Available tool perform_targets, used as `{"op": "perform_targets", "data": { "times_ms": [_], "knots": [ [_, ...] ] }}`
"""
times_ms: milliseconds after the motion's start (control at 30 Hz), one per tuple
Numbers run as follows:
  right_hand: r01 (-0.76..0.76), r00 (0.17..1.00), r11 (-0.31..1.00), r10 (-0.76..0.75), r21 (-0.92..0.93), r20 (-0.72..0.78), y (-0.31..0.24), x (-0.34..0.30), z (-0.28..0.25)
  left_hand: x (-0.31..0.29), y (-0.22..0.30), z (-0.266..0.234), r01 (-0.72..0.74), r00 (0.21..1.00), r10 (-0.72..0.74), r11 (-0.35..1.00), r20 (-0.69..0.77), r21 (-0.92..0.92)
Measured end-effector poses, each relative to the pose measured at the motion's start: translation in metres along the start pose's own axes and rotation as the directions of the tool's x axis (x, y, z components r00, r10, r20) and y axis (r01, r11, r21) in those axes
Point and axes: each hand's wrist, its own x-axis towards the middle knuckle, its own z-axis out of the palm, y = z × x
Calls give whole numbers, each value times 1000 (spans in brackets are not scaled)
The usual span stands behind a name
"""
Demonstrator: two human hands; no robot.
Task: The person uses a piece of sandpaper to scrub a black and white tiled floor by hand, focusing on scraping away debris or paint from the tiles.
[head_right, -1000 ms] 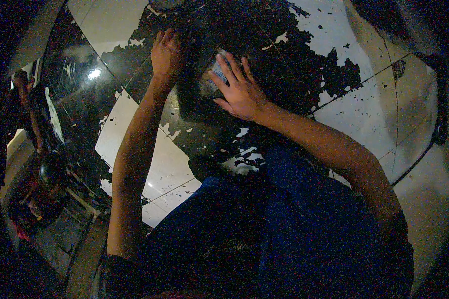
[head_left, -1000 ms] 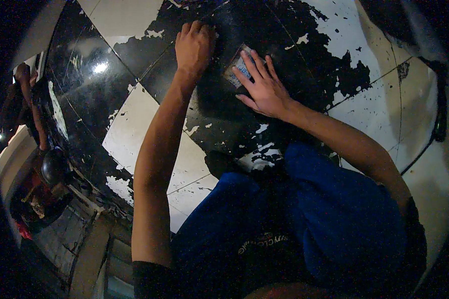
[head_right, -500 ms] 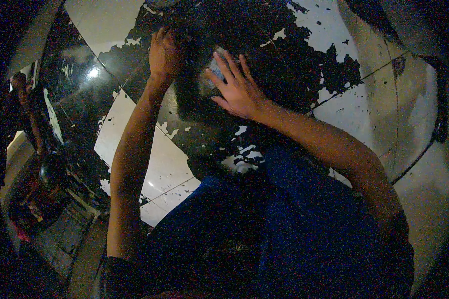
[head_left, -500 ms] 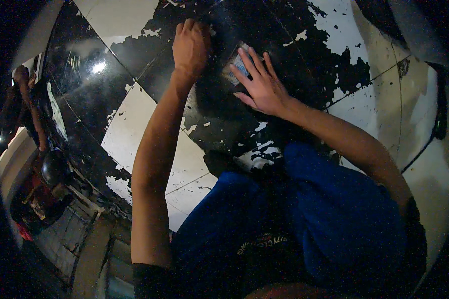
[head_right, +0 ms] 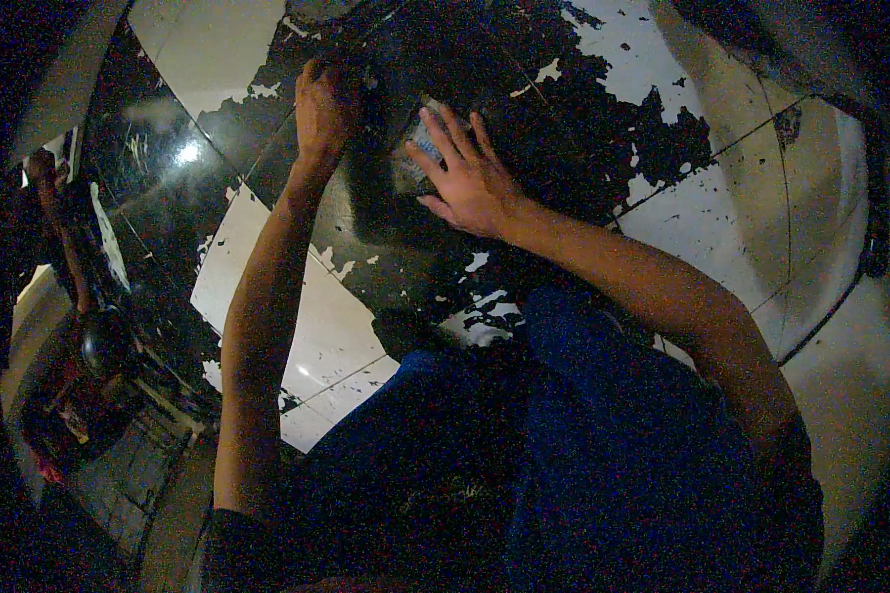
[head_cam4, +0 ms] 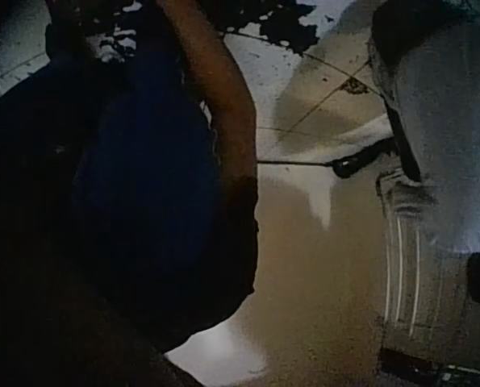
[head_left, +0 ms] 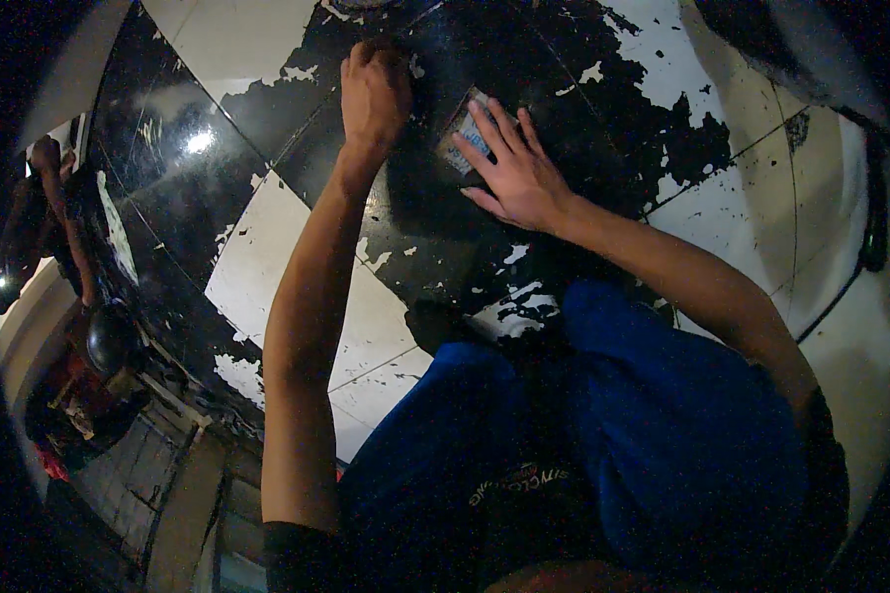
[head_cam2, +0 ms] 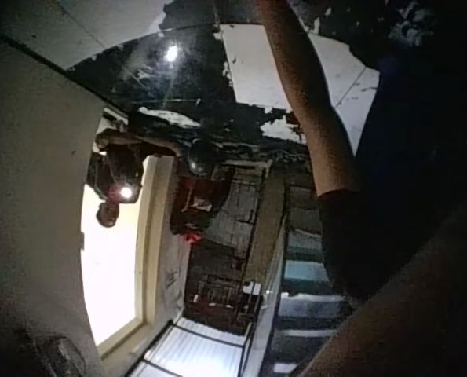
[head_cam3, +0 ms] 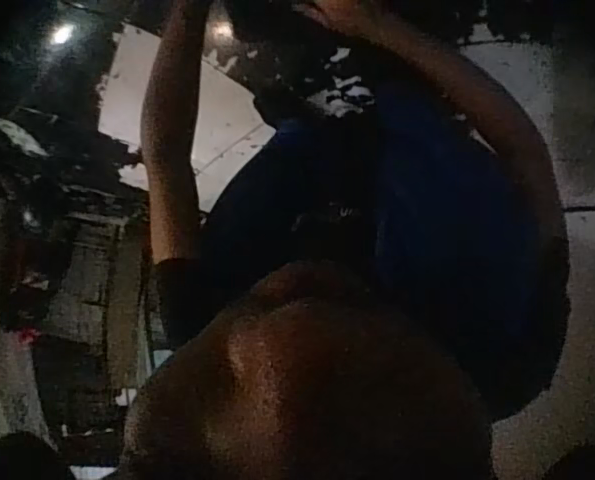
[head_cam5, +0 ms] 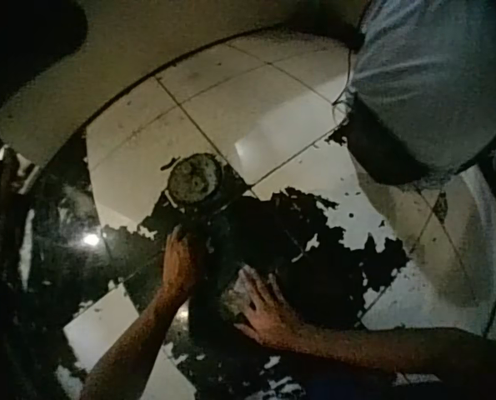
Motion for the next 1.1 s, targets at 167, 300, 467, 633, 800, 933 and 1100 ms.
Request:
{"op": "perform_targets", "data": {
  "times_ms": [167, 300, 467, 633, 800, 933, 1100],
  "knots": [
    [0, 1000, 1000, 0, 6, 7, 0, -1, 0, -1, -10, 6, 23, 999, -23, 1000, 46, -16],
    [-1, 1000, 1000, 1, 3, -5, 1, -1, 2, 0, -12, 7, 181, 979, -164, 974, 121, -140],
    [-2, 1000, 1000, 2, 2, -6, 0, -1, 2, -1, -19, 9, 125, 989, -114, 985, 91, -122],
    [-8, 1000, 1000, 8, 29, 10, -2, 1, -2, -3, -25, 12, 138, 987, -126, 983, 103, -122],
    [-9, 1000, 1000, 9, 25, 7, 0, 0, 1, 0, -24, 12, 136, 988, -124, 980, 91, -142],
    [-7, 1000, 1000, 7, 11, -3, 3, -1, 7, 1, -19, 9, 168, 984, -160, 979, 74, -118],
    [-10, 1000, 1000, 10, 15, 18, -2, 1, 2, 2, -28, 9, 202, 978, -207, 971, -25, -130]
  ]
}}
